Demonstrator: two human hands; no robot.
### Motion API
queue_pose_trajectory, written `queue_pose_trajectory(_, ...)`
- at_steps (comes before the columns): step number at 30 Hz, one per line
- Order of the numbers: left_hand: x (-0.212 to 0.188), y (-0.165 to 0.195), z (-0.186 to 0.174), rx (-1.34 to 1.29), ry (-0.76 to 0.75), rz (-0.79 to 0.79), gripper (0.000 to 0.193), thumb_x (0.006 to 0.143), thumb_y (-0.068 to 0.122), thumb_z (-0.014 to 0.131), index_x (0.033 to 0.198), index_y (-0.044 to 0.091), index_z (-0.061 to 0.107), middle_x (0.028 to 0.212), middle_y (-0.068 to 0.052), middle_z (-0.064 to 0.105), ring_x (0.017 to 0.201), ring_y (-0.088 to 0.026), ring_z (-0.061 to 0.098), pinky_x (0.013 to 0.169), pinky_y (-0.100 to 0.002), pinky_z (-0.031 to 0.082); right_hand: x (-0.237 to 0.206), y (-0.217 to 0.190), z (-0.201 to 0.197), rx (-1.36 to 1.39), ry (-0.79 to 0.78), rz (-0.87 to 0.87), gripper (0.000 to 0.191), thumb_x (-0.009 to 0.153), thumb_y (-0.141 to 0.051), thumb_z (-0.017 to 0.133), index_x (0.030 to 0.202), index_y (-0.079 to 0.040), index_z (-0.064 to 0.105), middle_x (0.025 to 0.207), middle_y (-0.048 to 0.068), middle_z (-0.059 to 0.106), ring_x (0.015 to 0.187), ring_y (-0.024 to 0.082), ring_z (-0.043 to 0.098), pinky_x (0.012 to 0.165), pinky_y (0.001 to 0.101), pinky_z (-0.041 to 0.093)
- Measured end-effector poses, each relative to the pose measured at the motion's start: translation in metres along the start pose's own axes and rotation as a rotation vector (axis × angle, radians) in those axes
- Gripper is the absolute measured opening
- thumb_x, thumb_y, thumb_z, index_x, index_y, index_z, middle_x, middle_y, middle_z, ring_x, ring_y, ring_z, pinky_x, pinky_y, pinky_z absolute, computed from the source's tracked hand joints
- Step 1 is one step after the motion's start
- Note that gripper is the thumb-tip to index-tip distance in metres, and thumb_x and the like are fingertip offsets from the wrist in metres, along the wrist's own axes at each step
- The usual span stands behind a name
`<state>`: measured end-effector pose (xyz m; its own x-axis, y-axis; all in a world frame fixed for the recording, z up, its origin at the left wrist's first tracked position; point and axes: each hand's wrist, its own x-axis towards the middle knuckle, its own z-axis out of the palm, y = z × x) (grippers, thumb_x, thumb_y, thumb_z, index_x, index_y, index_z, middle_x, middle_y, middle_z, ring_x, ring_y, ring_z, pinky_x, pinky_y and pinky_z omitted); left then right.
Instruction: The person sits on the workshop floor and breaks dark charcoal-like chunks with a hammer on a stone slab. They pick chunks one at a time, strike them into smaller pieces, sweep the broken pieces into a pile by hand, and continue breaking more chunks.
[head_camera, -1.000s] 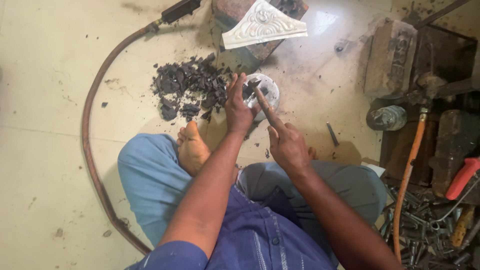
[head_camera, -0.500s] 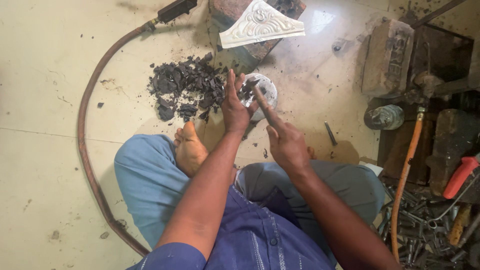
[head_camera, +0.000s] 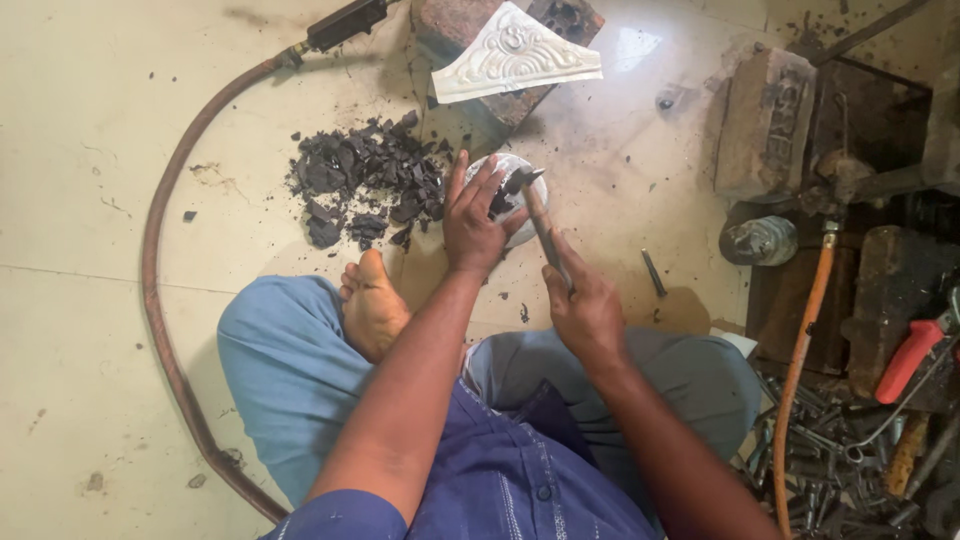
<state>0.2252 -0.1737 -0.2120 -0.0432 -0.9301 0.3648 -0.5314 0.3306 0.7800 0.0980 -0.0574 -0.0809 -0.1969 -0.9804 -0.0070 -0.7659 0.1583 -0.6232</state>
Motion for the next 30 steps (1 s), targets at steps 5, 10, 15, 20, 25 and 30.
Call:
queue_pose_trajectory(5,0.001,-0.006,0.005,-0.035,0.075,0.097,0.065,0.074,0.037,0.092,0.128,0.008,0.070,0.147,-0.004,0.060,0.150,-0.036,0.040,0.127,-0.057,0.027,-0.017,0.005,0.007,-0.120,0.070,-0.144,0.052,0.098,-0.016,0.067,0.149,-0.021,0.057,0.077,0.019,0.063,0.064,0.036,0.064,0.062,0.0480,0.051)
queue_pose_trajectory(10,0.000,-0.007,0.007,-0.037,0.085,0.101,0.061,0.078,0.037,0.089,0.128,0.009,0.070,0.148,-0.004,0.061,0.152,-0.034,0.039,0.129,-0.057,0.025,-0.020,0.012,0.014,-0.149,0.022,-0.155,0.053,0.099,-0.017,0.066,0.150,-0.022,0.055,0.074,0.018,0.060,0.062,0.037,0.062,0.059,0.0504,0.049)
queue_pose_trajectory(15,-0.002,-0.010,0.009,-0.010,0.054,0.053,0.063,0.078,0.040,0.091,0.128,0.010,0.069,0.148,-0.006,0.060,0.151,-0.033,0.040,0.129,-0.056,0.023,-0.021,0.008,0.011,-0.179,-0.015,-0.134,0.055,0.097,-0.016,0.065,0.151,-0.021,0.054,0.074,0.019,0.061,0.061,0.038,0.062,0.060,0.0516,0.049)
queue_pose_trajectory(20,-0.002,-0.013,0.010,-0.014,0.105,0.133,0.065,0.076,0.033,0.091,0.131,0.009,0.067,0.150,-0.005,0.060,0.152,-0.033,0.040,0.130,-0.055,0.024,-0.019,0.003,0.006,-0.170,-0.002,-0.145,0.052,0.098,-0.016,0.065,0.150,-0.022,0.055,0.076,0.020,0.062,0.062,0.038,0.063,0.060,0.0500,0.051)
queue_pose_trajectory(25,-0.003,-0.014,0.010,-0.025,0.130,0.186,0.074,0.076,0.030,0.092,0.139,0.008,0.060,0.153,-0.003,0.058,0.154,-0.031,0.040,0.132,-0.054,0.024,-0.017,-0.004,0.007,-0.151,0.039,-0.159,0.052,0.098,-0.015,0.064,0.149,-0.018,0.054,0.077,0.020,0.063,0.062,0.038,0.063,0.061,0.0496,0.051)
queue_pose_trajectory(30,0.003,-0.006,0.003,0.073,0.057,0.082,0.072,0.077,0.036,0.088,0.139,0.014,0.060,0.152,-0.004,0.058,0.152,-0.031,0.043,0.130,-0.052,0.029,-0.013,-0.010,-0.003,0.010,0.041,-0.191,0.053,0.098,-0.009,0.067,0.149,-0.015,0.057,0.103,0.026,0.070,0.090,0.041,0.071,0.074,0.0440,0.056)
